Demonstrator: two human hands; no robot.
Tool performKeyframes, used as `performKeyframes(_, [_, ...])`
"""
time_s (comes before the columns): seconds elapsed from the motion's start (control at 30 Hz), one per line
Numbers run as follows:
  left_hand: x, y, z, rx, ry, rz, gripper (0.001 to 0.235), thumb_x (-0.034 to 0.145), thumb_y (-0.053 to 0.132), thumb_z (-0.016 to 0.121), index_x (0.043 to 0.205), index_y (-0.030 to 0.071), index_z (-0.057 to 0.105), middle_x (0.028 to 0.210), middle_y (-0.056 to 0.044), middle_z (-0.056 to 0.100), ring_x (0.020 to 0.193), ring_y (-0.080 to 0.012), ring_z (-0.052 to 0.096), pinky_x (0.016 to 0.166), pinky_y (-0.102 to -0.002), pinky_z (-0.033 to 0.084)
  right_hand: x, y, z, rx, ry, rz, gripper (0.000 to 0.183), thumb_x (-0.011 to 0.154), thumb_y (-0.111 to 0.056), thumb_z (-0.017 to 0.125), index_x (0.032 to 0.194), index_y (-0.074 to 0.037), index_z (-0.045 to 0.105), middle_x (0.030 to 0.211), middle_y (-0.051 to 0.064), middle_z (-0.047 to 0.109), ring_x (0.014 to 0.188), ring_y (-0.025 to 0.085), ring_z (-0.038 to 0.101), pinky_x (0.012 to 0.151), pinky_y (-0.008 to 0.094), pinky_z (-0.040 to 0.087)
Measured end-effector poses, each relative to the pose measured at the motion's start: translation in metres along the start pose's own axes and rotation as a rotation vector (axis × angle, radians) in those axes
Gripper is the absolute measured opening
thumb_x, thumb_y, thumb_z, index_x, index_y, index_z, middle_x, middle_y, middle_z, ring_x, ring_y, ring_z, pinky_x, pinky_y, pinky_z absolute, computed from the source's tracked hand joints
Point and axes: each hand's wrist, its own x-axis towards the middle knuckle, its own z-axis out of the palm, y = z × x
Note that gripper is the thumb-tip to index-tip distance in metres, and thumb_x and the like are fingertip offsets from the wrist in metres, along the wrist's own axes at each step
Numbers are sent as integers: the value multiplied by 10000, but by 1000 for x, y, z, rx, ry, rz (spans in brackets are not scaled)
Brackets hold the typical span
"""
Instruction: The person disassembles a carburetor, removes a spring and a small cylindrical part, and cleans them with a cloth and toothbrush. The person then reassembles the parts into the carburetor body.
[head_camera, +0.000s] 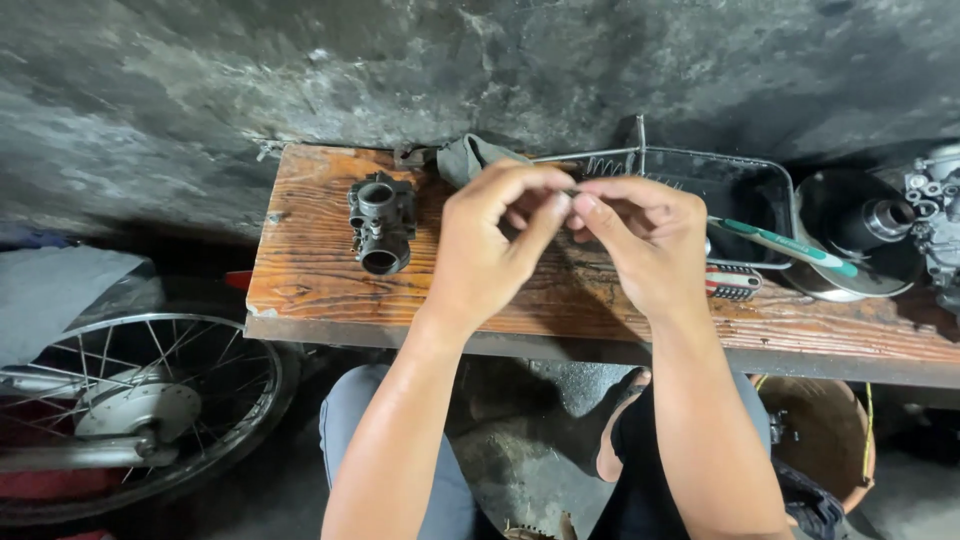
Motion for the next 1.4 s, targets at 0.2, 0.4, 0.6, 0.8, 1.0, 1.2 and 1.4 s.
performKeyframes(0.2, [-3, 1, 7, -41, -47, 4, 135, 918, 114, 781, 1037, 176, 784, 908, 9, 706, 788, -107, 693, 649, -236, 554, -10, 8, -11, 160, 59, 52, 136, 923, 46, 758, 1025, 125, 715, 802, 213, 709, 742, 229, 737, 626, 359, 663])
performKeyframes(0.4, [-1, 4, -11, 178, -27, 231, 317, 901, 225, 843, 1197, 162, 745, 1028, -68, 686, 953, -274, 705, 849, -397, 573, -14, 23, -17, 199, 69, 20, 129, 946, 54, 723, 1025, 146, 680, 783, 247, 680, 736, 307, 738, 584, 395, 654])
performKeyframes(0.6, [-3, 25, -91, 594, -3, 176, 537, 891, 386, 848, 1286, 64, 679, 1262, -104, 659, 1196, -254, 598, 1102, -457, 423, -19, -10, -12, 105, -27, 107, 120, 962, -73, 729, 1040, 17, 726, 881, 160, 738, 707, 191, 694, 621, 253, 598])
performKeyframes(0.8, [-18, 13, -123, 717, -290, -429, 1106, 686, 490, 929, 1568, 157, 351, 1637, -168, 327, 1494, -381, 275, 1150, -640, 234, -22, -9, -18, 55, -59, 112, 91, 963, -63, 729, 1031, -4, 736, 857, 159, 736, 722, 184, 701, 624, 244, 598])
performKeyframes(1.0, [-31, -11, -118, 713, -187, -280, 739, 771, 314, 914, 1366, 126, 517, 1314, -125, 584, 1203, -357, 503, 1027, -492, 381, -24, -10, -16, 5, -87, 107, 89, 965, -40, 722, 1042, 5, 736, 876, 155, 745, 768, 189, 730, 650, 225, 604])
performKeyframes(1.2, [-30, -4, -107, 474, -75, -118, 721, 764, 303, 902, 1330, 81, 514, 1341, -146, 596, 1263, -305, 578, 1076, -455, 448, -30, -10, -11, -34, -72, 90, 116, 956, -60, 732, 1044, 16, 737, 902, 161, 750, 752, 179, 715, 657, 220, 605])
performKeyframes(1.4, [-34, -10, -62, -153, -169, 48, 724, 825, 384, 834, 1402, 182, 446, 1429, -72, 536, 1371, -254, 552, 1186, -437, 461, -33, -39, 3, -253, -138, -146, 52, 962, -19, 722, 984, 24, 741, 1034, 181, 748, 943, 225, 725, 788, 257, 590])
